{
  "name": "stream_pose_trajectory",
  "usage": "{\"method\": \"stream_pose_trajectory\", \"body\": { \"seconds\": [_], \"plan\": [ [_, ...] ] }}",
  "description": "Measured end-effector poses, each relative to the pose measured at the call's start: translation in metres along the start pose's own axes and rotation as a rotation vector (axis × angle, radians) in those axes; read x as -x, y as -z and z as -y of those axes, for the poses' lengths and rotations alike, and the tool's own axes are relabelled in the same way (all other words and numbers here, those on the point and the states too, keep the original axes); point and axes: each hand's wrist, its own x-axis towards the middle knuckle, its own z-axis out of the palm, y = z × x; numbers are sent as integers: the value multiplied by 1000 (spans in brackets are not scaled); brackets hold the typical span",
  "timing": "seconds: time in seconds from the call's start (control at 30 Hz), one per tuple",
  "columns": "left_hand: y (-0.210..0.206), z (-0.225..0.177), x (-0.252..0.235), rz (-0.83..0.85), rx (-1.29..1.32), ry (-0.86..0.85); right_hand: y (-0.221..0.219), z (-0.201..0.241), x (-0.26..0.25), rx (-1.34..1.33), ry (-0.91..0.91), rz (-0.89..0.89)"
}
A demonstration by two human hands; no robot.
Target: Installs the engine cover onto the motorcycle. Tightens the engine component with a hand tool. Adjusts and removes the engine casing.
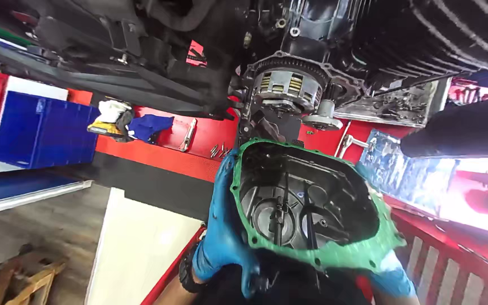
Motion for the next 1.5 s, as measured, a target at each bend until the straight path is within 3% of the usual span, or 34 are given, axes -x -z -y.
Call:
{"method": "stream_pose_trajectory", "body": {
  "seconds": [0.17,0.3,0.53,0.83,1.5],
  "plan": [
    [-1,-2,-22,4,-66,103,-7,1,-27,99,27,-56],
    [1,-6,-43,3,-106,127,-16,7,-42,-102,-24,-118],
    [12,4,-47,-59,-39,168,-27,2,-67,-98,-86,-149],
    [37,15,-74,48,-53,221,-53,-7,-80,-106,-54,-253],
    [28,10,-98,59,-99,175,-38,-6,-88,-156,-41,-168]
  ]
}}
